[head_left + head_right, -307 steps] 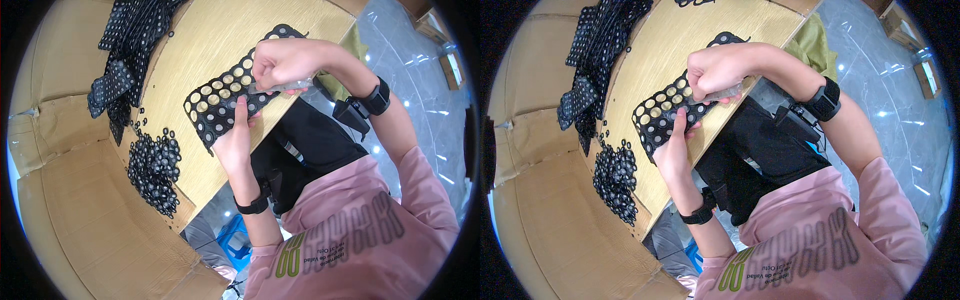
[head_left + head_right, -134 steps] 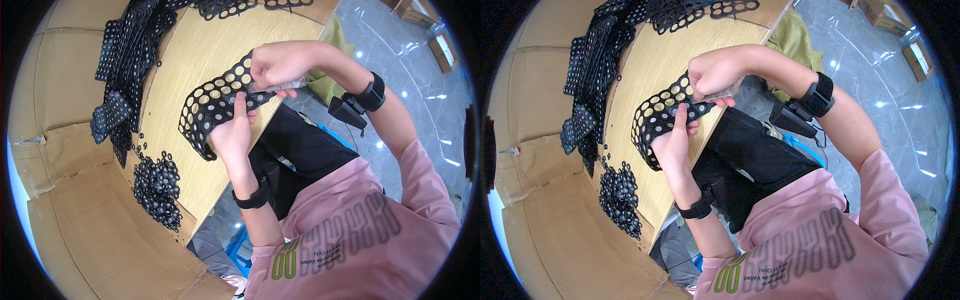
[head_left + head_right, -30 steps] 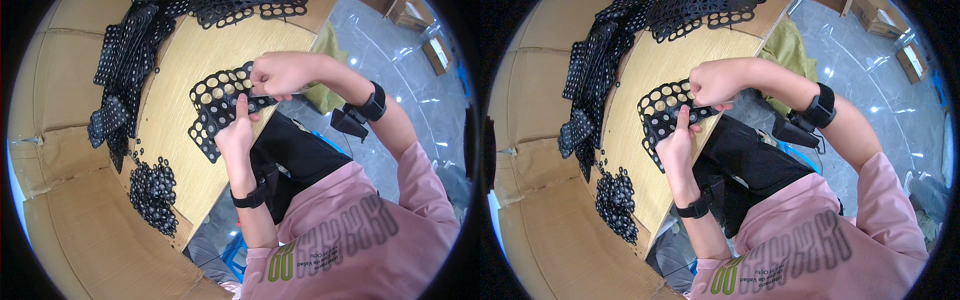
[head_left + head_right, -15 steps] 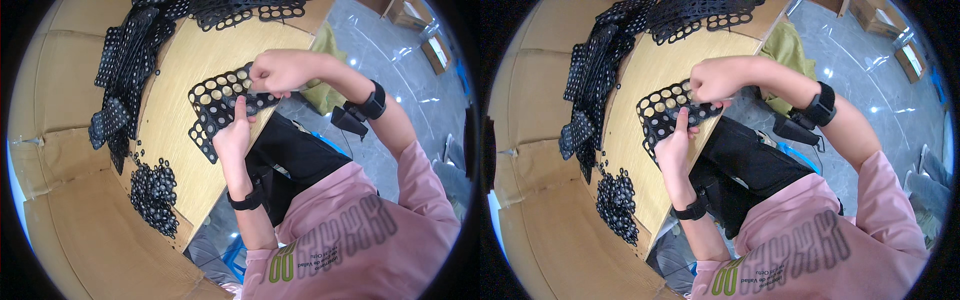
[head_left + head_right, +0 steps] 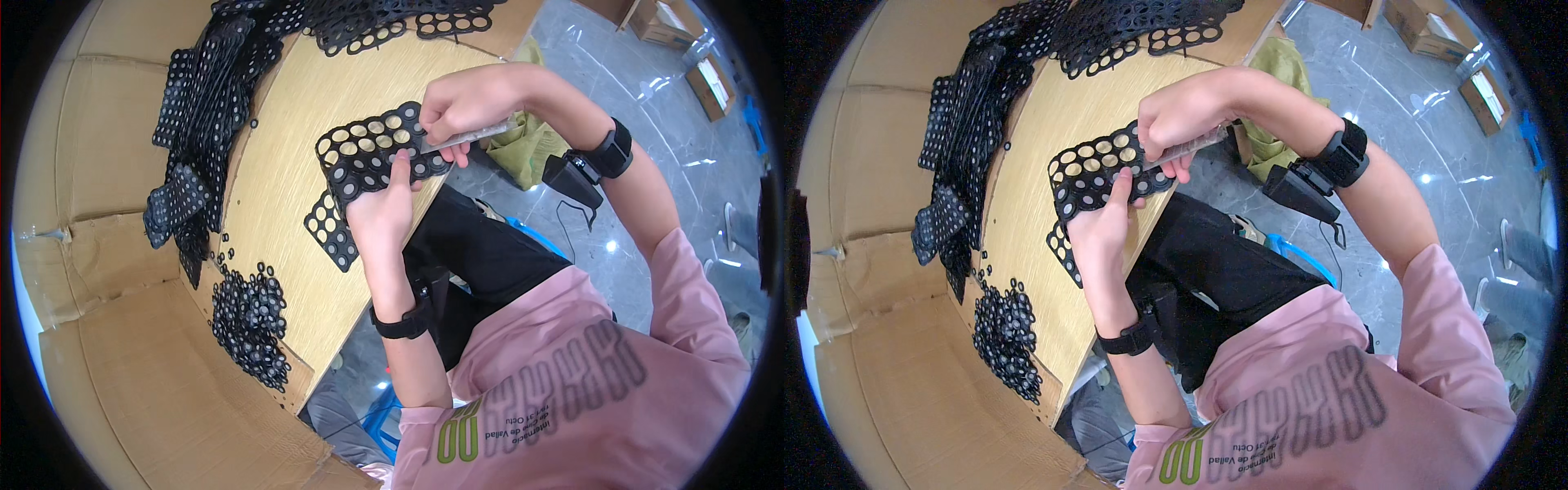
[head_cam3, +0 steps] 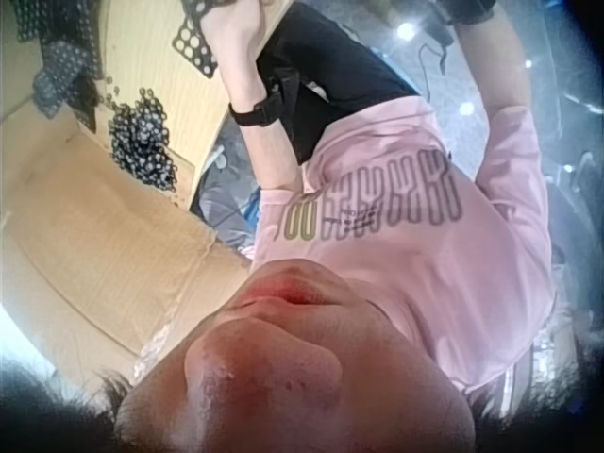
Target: Manually assemble black plastic grid components by inserting small circular black pieces into the circular holes of a larger plastic grid.
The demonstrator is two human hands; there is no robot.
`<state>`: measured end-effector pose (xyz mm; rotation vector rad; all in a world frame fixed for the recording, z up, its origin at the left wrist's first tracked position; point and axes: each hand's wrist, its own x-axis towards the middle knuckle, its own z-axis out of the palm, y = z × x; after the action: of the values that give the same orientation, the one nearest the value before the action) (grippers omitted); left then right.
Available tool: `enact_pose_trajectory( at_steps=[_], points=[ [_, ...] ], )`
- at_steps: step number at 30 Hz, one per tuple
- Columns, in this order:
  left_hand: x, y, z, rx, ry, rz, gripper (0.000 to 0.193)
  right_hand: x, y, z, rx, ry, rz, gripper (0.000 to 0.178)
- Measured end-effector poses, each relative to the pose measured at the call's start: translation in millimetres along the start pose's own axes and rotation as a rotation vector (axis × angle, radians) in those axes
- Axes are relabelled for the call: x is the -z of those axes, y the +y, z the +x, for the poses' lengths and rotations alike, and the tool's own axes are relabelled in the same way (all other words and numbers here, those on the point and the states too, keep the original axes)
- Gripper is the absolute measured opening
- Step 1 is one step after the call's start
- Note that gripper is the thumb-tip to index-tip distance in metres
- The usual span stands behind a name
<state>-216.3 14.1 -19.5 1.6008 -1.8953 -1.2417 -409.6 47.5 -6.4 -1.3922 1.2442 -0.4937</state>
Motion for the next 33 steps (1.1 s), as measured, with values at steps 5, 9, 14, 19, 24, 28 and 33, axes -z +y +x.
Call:
enact_pose_trajectory(
  at_steps=[5, 9, 14, 19, 24, 28, 33],
  points=[
    [-3, 6, -8, 0.012, -0.012, -0.191, 0.021, -2, -1, -1, -0.002, 0.053, -0.059, 0.025],
    [-5, 5, -5, -0.013, -0.047, -0.272, 0.017, -2, -1, -3, -0.002, 0.062, -0.046, 0.025],
    [-6, 5, -7, 0.004, -0.021, -0.296, 0.017, -4, -2, -4, -0.007, 0.084, -0.013, 0.025],
    [-7, 3, -8, -0.002, 0.001, -0.302, 0.017, -5, -3, -2, -0.007, 0.085, -0.023, 0.026],
    [-9, 2, -8, -0.03, 0.015, -0.348, 0.016, -5, -1, -2, 0.004, 0.084, -0.005, 0.027],
    [-12, 6, -9, -0.007, 0.023, -0.347, 0.014, -6, 0, -4, 0.006, 0.109, -0.046, 0.027],
    [-12, 3, -9, -0.004, 0.015, -0.413, 0.012, -11, -4, -6, 0.009, 0.15, -0.095, 0.026]
  ],
)
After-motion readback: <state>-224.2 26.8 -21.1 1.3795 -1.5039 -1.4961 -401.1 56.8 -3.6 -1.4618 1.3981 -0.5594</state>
